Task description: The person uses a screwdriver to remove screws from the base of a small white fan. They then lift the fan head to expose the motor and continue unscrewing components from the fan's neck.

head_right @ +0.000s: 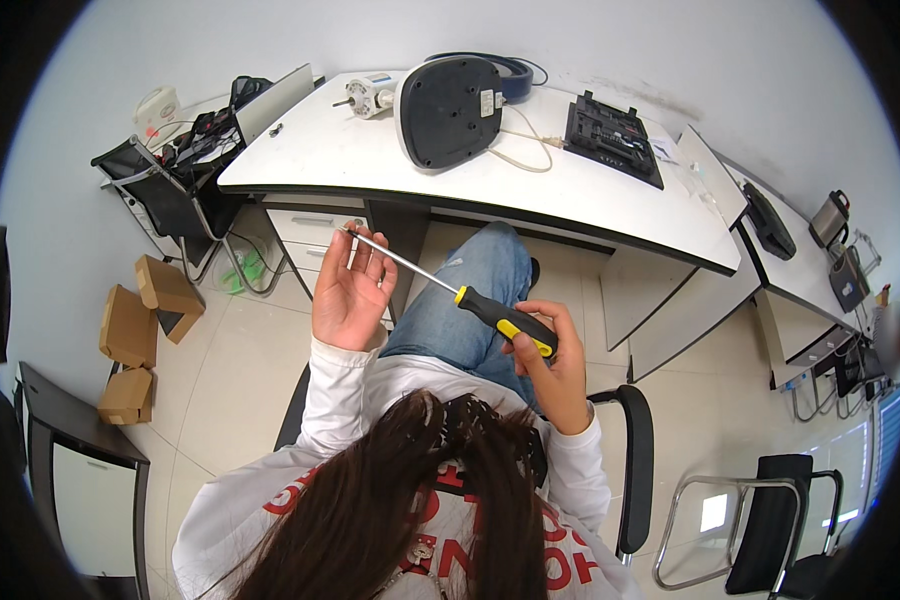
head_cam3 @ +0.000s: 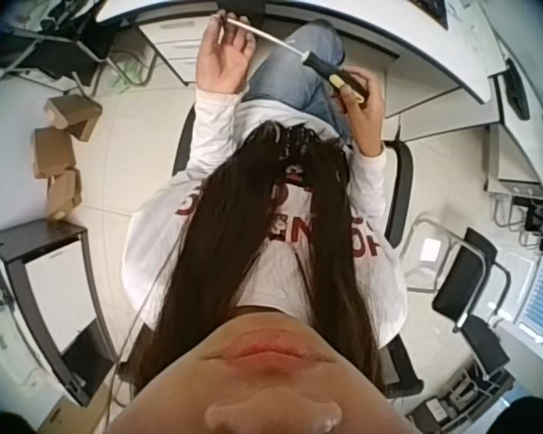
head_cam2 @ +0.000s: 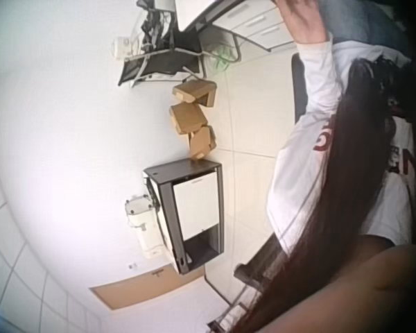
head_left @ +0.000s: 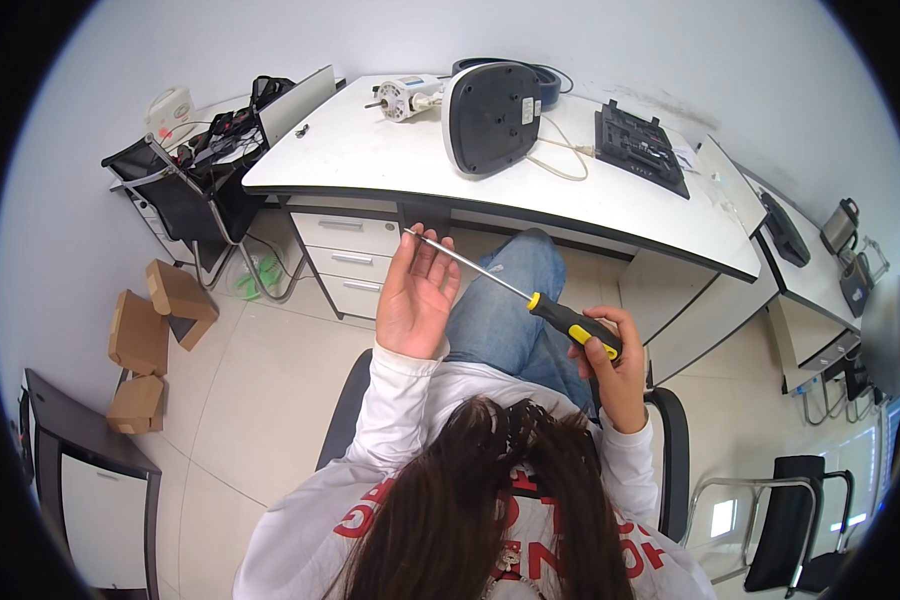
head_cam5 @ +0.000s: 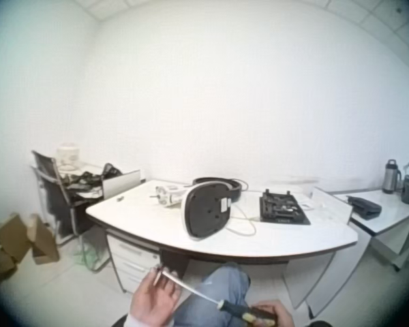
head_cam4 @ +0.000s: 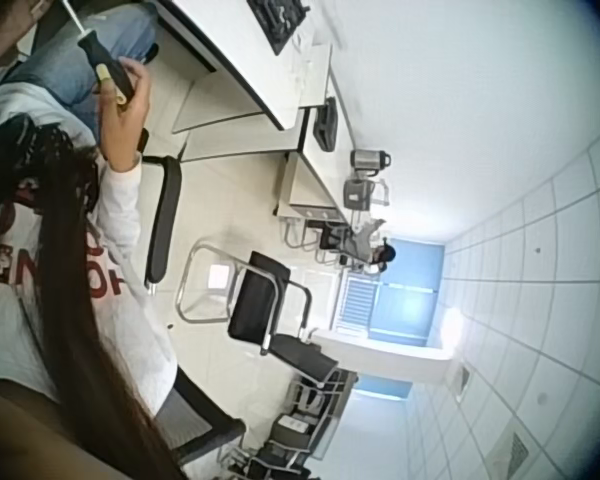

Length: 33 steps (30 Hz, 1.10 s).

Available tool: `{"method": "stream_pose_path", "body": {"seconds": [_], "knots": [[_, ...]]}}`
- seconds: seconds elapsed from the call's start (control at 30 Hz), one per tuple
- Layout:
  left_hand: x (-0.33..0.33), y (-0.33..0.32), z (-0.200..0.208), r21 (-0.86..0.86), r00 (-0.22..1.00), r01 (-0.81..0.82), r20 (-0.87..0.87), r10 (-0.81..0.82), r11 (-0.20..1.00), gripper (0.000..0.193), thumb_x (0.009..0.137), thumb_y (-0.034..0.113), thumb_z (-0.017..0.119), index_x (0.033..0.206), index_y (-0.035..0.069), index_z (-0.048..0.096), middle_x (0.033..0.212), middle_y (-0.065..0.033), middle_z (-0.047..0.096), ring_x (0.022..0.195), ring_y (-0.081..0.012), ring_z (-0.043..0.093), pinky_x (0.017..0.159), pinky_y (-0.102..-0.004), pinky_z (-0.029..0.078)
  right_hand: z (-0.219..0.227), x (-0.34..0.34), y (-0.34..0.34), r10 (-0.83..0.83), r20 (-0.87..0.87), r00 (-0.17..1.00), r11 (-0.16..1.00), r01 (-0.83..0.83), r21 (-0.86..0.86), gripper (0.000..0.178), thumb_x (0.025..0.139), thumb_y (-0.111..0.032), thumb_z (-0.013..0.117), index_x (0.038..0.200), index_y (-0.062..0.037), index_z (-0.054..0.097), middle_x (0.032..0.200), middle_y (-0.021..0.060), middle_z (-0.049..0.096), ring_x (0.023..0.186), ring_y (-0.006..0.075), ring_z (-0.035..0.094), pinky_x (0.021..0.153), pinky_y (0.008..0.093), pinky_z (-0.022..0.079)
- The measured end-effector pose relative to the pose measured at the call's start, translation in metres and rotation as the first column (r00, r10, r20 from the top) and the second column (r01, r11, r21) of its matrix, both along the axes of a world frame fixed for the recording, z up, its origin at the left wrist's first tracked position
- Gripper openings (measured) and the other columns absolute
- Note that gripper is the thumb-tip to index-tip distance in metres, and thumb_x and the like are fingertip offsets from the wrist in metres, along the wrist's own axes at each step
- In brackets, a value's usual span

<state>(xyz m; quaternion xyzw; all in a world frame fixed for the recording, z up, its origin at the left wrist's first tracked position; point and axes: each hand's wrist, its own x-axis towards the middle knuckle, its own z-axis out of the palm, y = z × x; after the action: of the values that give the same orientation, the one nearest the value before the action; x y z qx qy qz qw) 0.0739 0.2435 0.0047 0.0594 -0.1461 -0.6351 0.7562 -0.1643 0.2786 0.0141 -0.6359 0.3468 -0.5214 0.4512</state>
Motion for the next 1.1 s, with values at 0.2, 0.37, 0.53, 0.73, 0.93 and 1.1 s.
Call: {"method": "stream_pose_path", "body": {"seconds": [0.2,0.37,0.53,0.73,0.93,1.1], "knots": [[-0.001,0.0,-0.001,0.01,0.985,-0.14,0.106,0.138,0.99,0.022,0.087,0.025,0.061,0.102,0.01,0.056,0.098,-0.0009,0.058,0.101,-0.0186,0.054,0.085,-0.0325,0.043,0.001,0.0,0.002,0.037,0.005,0.999,0.999,-0.037,0.003,0.029,0.089,-0.021,0.055,0.109,-0.0027,0.046,0.073,0.0049,0.057,0.055,0.0052,0.046,0.051,0.0178,0.037],[-0.001,-0.001,0.001,-0.049,0.979,-0.149,0.132,0.155,0.988,0.022,0.087,0.025,0.061,0.102,0.01,0.056,0.097,-0.0011,0.057,0.101,-0.0189,0.054,0.085,-0.0322,0.043,0.0,-0.003,0.003,0.085,0.038,0.996,0.993,-0.087,0.076,0.031,0.09,-0.03,0.053,0.107,-0.0034,0.047,0.069,0.004,0.056,0.052,0.0055,0.046,0.048,0.0177,0.036],[-0.003,-0.004,-0.004,-0.031,0.993,-0.101,0.058,0.103,0.994,0.022,0.087,0.024,0.061,0.103,0.01,0.056,0.098,-0.0013,0.058,0.101,-0.0183,0.054,0.085,-0.0315,0.043,-0.004,0.0,0.0,0.05,0.056,0.997,0.998,-0.052,0.043,0.033,0.09,-0.032,0.053,0.107,-0.0037,0.047,0.069,0.0043,0.056,0.053,0.0057,0.046,0.048,0.0177,0.036],[-0.004,-0.003,-0.002,-0.018,0.996,-0.078,0.046,0.078,0.997,0.023,0.086,0.022,0.061,0.105,0.009,0.057,0.098,-0.0012,0.059,0.099,-0.0177,0.054,0.085,-0.0302,0.044,-0.005,0.001,0.0,0.022,0.071,0.997,0.999,-0.026,0.045,0.031,0.09,-0.029,0.053,0.108,-0.0037,0.048,0.07,0.0043,0.057,0.054,0.0056,0.047,0.05,0.0177,0.037],[-0.002,-0.004,-0.004,-0.004,0.998,-0.064,0.025,0.064,0.998,0.023,0.086,0.021,0.061,0.105,0.008,0.056,0.099,-0.0016,0.059,0.098,-0.0176,0.054,0.084,-0.03,0.045,-0.007,0.001,-0.001,0.033,0.081,0.996,0.998,-0.036,0.044,0.031,0.09,-0.028,0.054,0.108,-0.0037,0.048,0.071,0.0045,0.057,0.055,0.0055,0.047,0.051,0.0175,0.037],[-0.002,-0.005,-0.004,-0.009,0.998,-0.055,0.024,0.055,0.998,0.023,0.086,0.02,0.061,0.105,0.008,0.056,0.098,-0.0019,0.059,0.098,-0.0178,0.055,0.083,-0.0298,0.046,-0.007,0.0,-0.001,0.029,0.081,0.996,0.999,-0.033,0.039,0.031,0.09,-0.028,0.054,0.108,-0.0038,0.048,0.072,0.0048,0.058,0.056,0.0056,0.047,0.051,0.0172,0.037]]}}
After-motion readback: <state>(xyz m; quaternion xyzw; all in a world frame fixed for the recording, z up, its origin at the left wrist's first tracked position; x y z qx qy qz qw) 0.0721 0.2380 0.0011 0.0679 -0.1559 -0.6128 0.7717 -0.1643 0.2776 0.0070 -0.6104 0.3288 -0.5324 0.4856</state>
